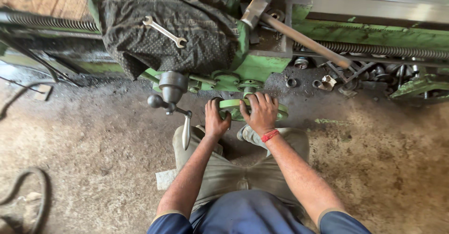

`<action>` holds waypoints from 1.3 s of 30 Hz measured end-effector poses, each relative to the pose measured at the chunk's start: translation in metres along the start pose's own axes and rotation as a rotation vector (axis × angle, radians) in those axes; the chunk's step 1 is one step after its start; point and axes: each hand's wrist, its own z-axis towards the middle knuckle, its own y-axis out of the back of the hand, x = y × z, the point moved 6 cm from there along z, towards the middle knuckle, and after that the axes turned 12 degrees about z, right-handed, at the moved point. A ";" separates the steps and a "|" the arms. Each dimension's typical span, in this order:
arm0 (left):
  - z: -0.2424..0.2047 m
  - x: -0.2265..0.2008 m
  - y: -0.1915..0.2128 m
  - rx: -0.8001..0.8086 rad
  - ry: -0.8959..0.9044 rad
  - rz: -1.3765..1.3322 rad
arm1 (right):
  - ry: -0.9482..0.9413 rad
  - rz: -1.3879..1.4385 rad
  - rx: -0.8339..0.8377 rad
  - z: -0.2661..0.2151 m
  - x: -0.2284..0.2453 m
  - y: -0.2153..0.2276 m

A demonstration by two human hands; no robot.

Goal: The person sits in front of a green metalworking machine and repeatedly turns a green handwheel with both hands to adjust the machine's position. The person maintains a steady grip and rotates the wheel in small increments throughout the clip.

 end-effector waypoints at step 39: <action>0.029 -0.057 0.009 0.303 0.360 0.288 | -0.358 0.804 0.086 -0.095 -0.197 -0.050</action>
